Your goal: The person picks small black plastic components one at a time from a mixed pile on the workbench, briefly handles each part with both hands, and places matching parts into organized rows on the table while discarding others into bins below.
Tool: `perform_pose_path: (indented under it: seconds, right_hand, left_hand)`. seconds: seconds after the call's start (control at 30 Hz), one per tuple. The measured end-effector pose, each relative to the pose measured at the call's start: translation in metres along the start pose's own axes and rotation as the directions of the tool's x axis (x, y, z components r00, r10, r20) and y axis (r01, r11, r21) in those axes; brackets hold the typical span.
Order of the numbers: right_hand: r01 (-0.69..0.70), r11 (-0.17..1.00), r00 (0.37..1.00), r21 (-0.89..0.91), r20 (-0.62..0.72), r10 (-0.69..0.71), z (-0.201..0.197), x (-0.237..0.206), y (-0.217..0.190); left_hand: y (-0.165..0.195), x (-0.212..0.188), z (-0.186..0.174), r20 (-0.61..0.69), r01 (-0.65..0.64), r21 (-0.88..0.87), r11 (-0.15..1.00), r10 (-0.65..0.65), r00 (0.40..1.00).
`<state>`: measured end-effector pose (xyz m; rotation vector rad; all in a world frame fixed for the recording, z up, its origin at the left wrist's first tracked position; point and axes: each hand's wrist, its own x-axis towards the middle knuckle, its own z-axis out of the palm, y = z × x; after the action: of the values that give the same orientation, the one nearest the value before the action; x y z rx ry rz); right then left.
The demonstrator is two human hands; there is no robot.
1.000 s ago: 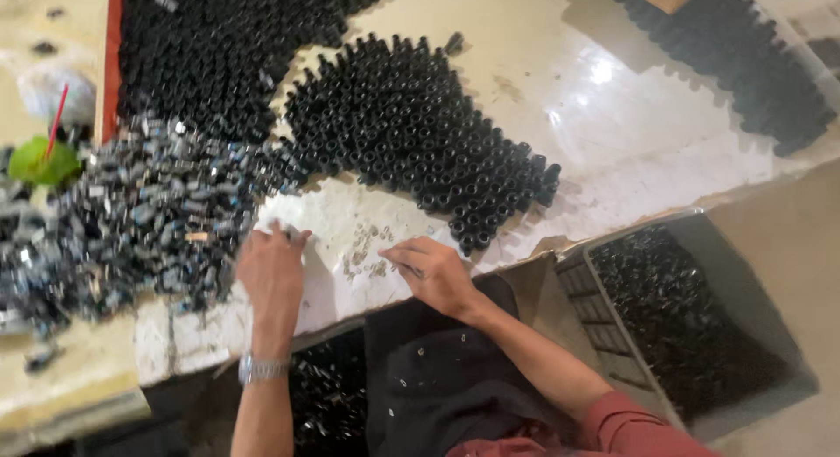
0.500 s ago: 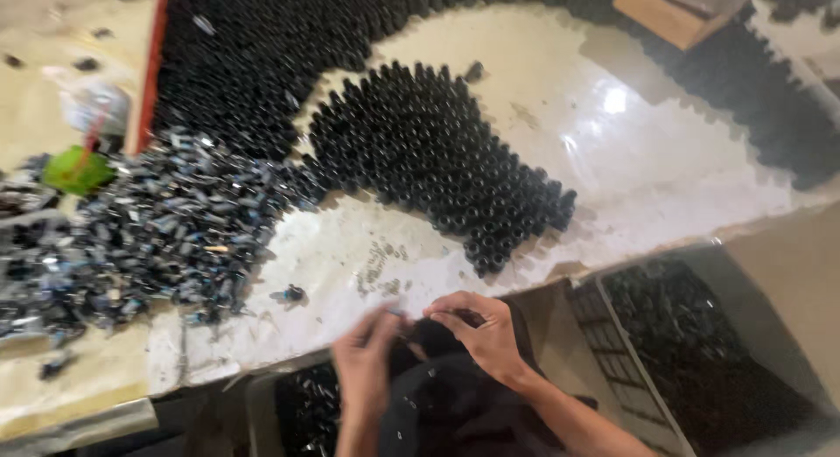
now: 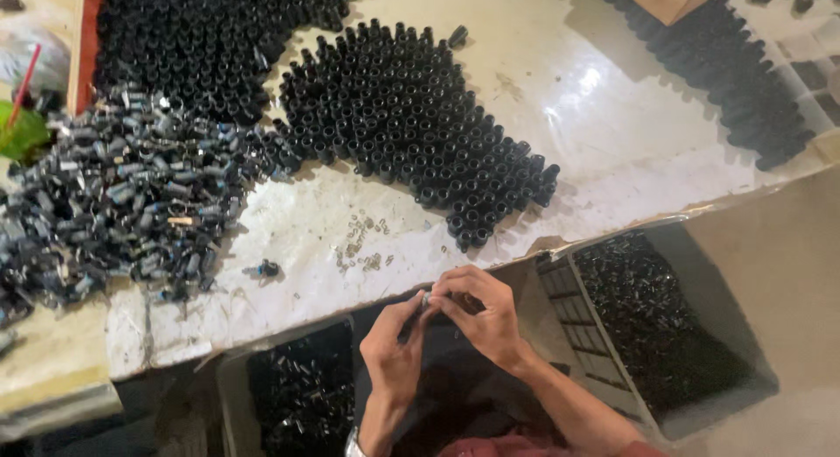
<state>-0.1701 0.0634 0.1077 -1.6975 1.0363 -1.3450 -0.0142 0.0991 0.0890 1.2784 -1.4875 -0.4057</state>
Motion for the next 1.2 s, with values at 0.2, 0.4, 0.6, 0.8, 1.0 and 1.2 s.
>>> perform_pose_path:
  seconds: [0.2, 0.4, 0.6, 0.8, 1.0, 1.2]
  right_hand:
    - [-0.053, 0.999, 0.999, 0.011, -0.007, 0.053, -0.002, 0.003, -0.008]
    - [-0.044, 0.99, 0.999, -0.134, -0.024, 0.041, 0.002, 0.0, -0.006]
    - [-0.048, 0.993, 0.999, -0.11, -0.029, 0.045, 0.018, -0.017, 0.002]
    - [0.034, 0.977, 0.999, -0.209, 0.01, -0.033, 0.008, -0.008, -0.008]
    - [-0.147, 0.988, 0.989, -0.047, -0.023, 0.146, -0.008, -0.01, -0.007]
    - [-0.098, 0.995, 0.995, -0.008, -0.021, 0.098, -0.019, -0.009, -0.003]
  left_hand:
    - [0.021, 0.018, -0.008, -0.003, -0.249, 0.216, 0.944, 0.255, 0.967]
    - [0.022, 0.023, -0.018, 0.05, -0.385, 0.319, 0.866, 0.391, 0.919]
    - [0.002, 0.008, -0.039, 0.169, -0.446, 0.339, 0.828, 0.413, 0.895]
    - [0.008, 0.017, -0.037, 0.252, -0.493, 0.342, 0.8, 0.428, 0.868]
    - [0.011, 0.023, -0.024, 0.259, -0.57, 0.276, 0.774, 0.511, 0.82]
    - [0.01, 0.027, -0.017, 0.267, -0.603, 0.26, 0.754, 0.543, 0.796]
